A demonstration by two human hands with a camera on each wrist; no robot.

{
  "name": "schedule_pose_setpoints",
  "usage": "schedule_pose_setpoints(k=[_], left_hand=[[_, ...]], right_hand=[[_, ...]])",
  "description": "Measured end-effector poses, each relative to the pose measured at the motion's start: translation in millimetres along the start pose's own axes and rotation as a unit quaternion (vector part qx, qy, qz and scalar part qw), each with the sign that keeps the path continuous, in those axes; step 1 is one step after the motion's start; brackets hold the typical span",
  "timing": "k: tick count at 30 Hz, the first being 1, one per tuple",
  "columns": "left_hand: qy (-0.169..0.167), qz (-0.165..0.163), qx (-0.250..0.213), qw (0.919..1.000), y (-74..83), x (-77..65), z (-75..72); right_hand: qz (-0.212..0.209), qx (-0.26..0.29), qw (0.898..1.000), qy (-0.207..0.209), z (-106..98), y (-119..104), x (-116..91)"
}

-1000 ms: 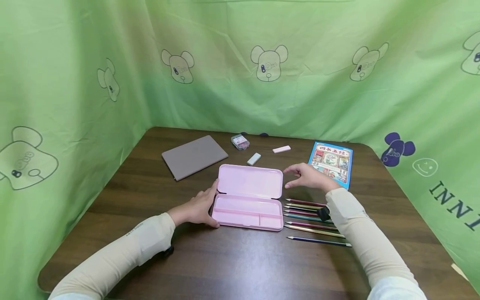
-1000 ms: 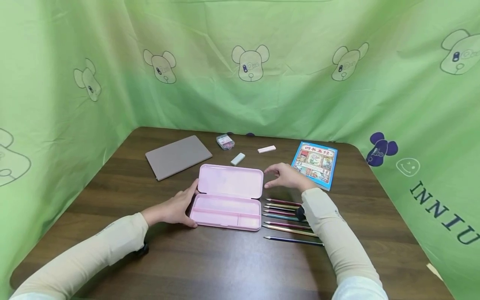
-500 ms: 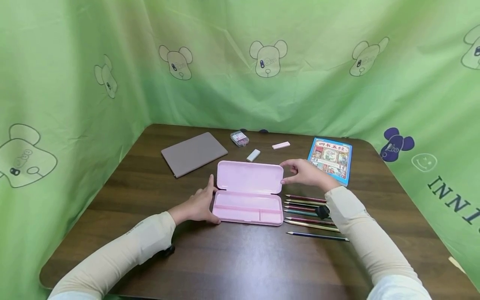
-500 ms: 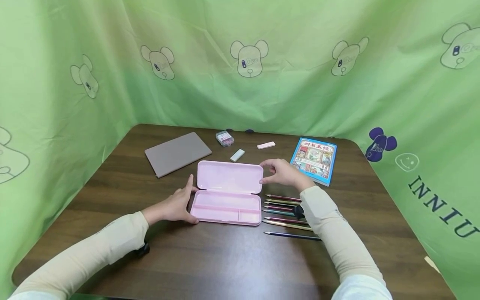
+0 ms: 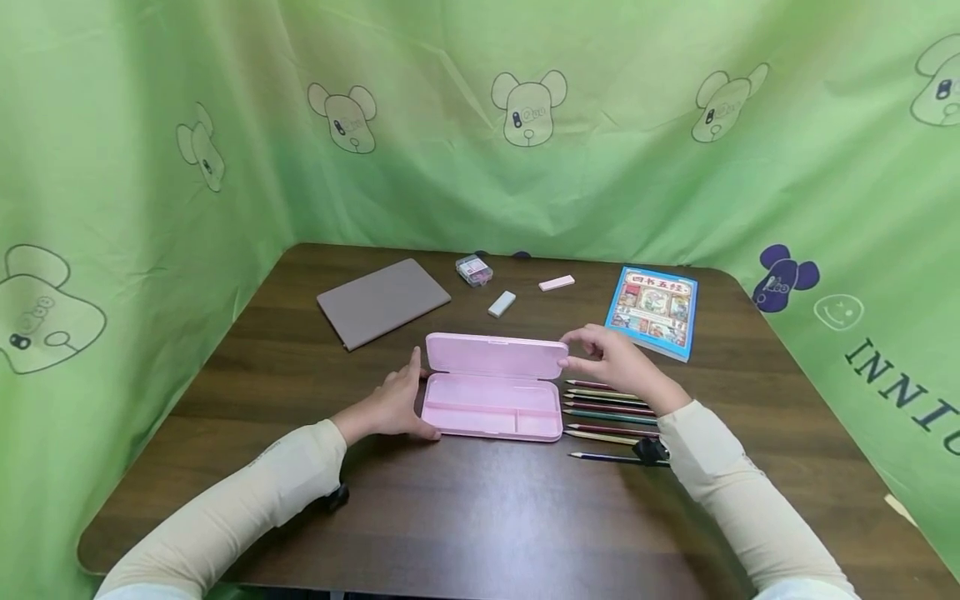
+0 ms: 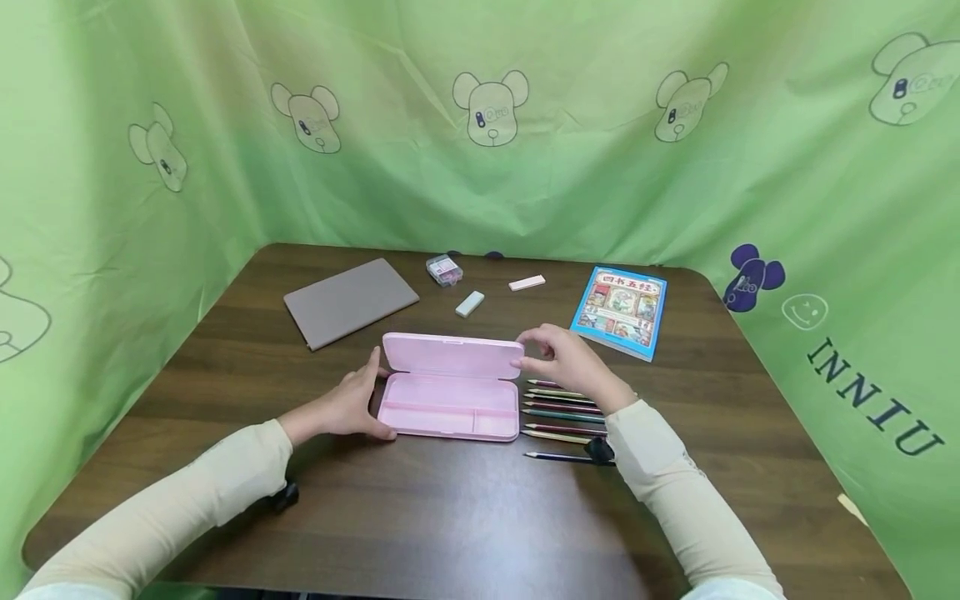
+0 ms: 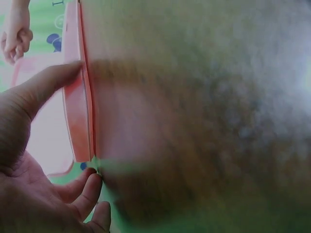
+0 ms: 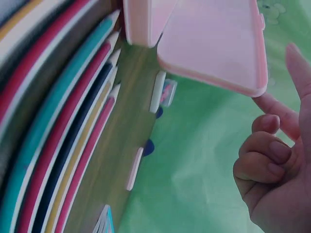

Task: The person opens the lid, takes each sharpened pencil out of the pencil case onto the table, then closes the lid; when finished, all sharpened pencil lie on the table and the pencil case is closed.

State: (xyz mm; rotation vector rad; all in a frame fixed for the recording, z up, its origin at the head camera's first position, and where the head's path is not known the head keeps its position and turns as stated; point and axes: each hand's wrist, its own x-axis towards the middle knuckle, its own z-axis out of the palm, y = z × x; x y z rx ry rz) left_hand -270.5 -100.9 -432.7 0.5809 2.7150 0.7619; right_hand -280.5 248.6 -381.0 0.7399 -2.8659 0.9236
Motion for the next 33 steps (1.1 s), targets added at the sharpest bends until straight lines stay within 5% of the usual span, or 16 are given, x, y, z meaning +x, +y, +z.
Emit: schedule_pose_setpoints(k=[6, 12, 17, 23, 27, 33], left_hand=[[-0.006, 0.013, 0.01, 0.9998, -4.2, -2.9, -8.2], [0.001, 0.051, 0.014, 0.9986, 1.2, -2.2, -21.4], [-0.011, 0.099, 0.043, 0.9941, 8.6, 2.4, -27.0], [-0.08, 0.124, 0.078, 0.986, 15.5, 7.1, -24.9], [-0.106, 0.14, 0.09, 0.9802, 20.3, 8.8, -20.6], [-0.076, 0.152, 0.129, 0.9771, 24.7, 10.3, -15.2]], right_hand=[[-0.054, 0.001, 0.998, 0.017, 8, -5, -9], [-0.101, -0.015, 0.995, -0.024, 19, -7, -9], [-0.094, -0.023, 0.99, -0.1, 24, -15, -3], [-0.071, -0.061, 0.979, -0.179, 33, -25, 5], [-0.06, -0.083, 0.973, -0.205, 43, -30, 6], [-0.053, -0.087, 0.976, -0.192, 51, -36, 3]])
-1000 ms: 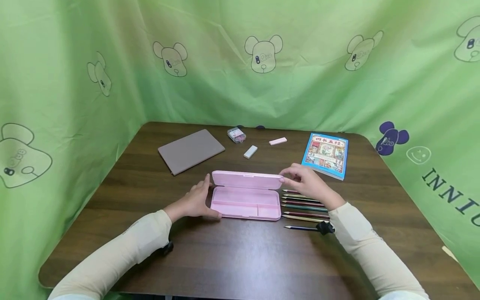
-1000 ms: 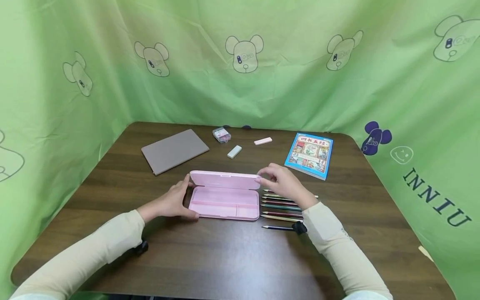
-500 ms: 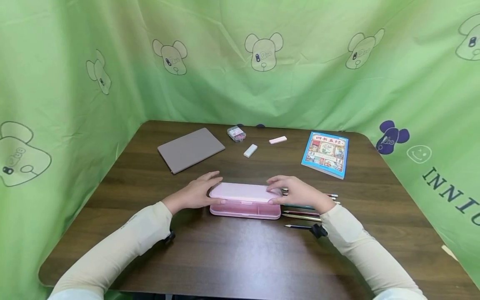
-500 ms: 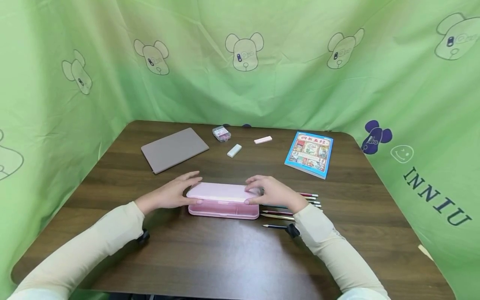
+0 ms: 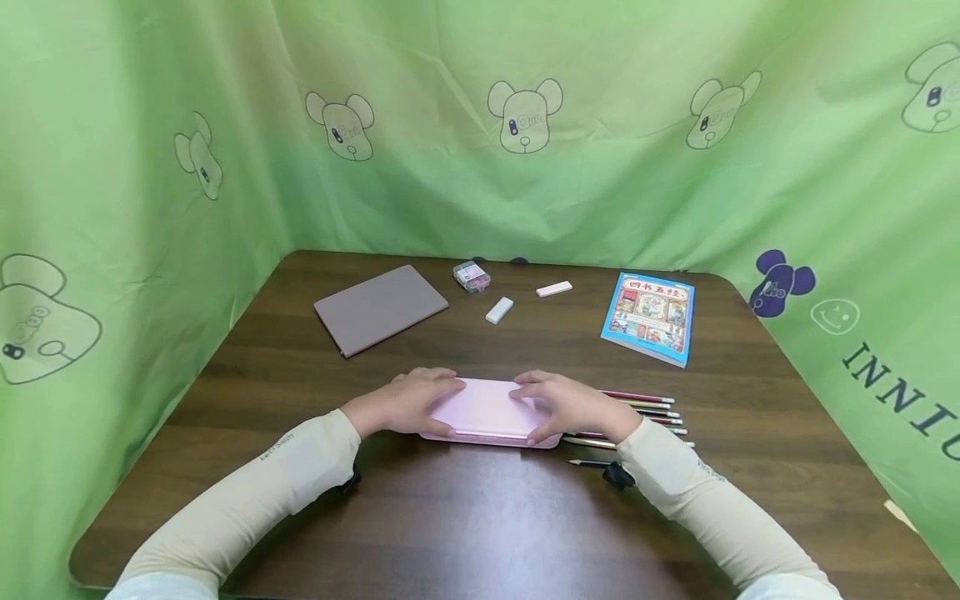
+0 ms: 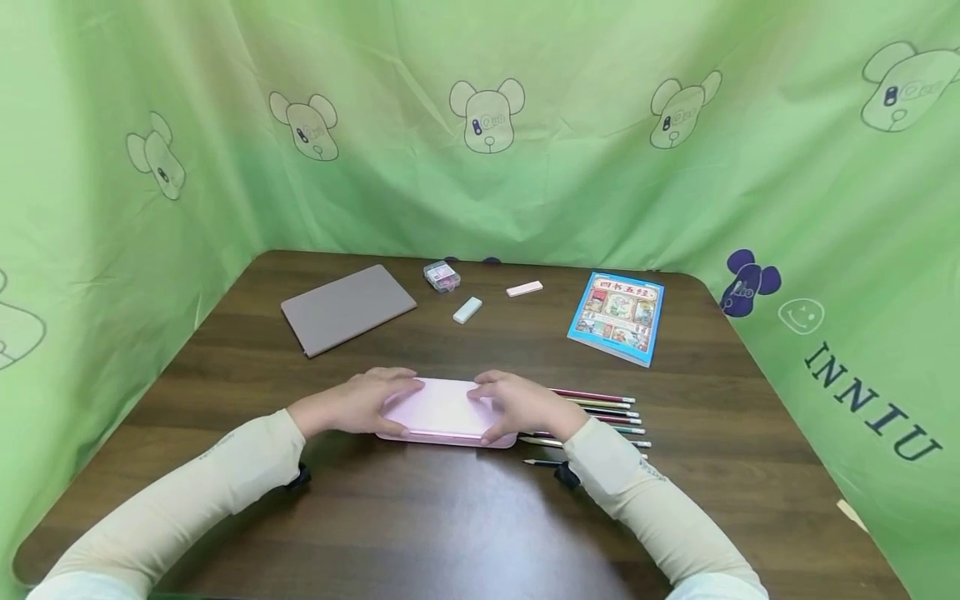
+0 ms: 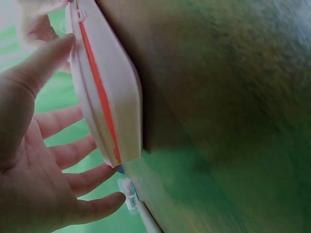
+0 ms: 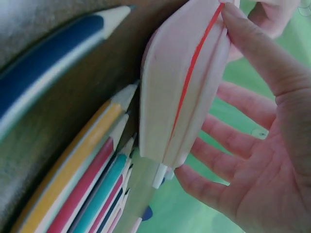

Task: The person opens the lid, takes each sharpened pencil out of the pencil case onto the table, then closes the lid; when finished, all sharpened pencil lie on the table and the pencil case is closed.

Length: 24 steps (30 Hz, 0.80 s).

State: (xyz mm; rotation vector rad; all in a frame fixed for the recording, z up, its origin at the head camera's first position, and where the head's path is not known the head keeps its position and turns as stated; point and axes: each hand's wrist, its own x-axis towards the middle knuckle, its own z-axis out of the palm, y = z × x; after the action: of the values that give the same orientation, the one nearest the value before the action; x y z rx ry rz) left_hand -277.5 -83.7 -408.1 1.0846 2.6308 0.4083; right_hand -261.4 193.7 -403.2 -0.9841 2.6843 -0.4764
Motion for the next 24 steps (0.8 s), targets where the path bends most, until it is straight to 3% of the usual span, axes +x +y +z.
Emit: schedule_pose_setpoints(k=[6, 14, 19, 24], left_hand=[[0.018, -0.028, 0.019, 0.9993, 0.6, -2.6, -0.5], [0.011, -0.046, 0.021, 0.9987, 1.5, -11.1, 4.9], [0.019, -0.041, 0.023, 0.9987, 2.6, -11.2, 6.0], [0.023, -0.022, 0.054, 0.9981, 1.3, -10.8, 6.0]], right_hand=[[-0.015, -0.012, 1.0, 0.006, 2, -8, 4], [-0.025, -0.031, 0.999, -0.003, 9, -16, 5], [-0.038, -0.043, 0.998, 0.006, 9, -12, 4], [-0.036, -0.041, 0.998, 0.02, 9, -7, 0]])
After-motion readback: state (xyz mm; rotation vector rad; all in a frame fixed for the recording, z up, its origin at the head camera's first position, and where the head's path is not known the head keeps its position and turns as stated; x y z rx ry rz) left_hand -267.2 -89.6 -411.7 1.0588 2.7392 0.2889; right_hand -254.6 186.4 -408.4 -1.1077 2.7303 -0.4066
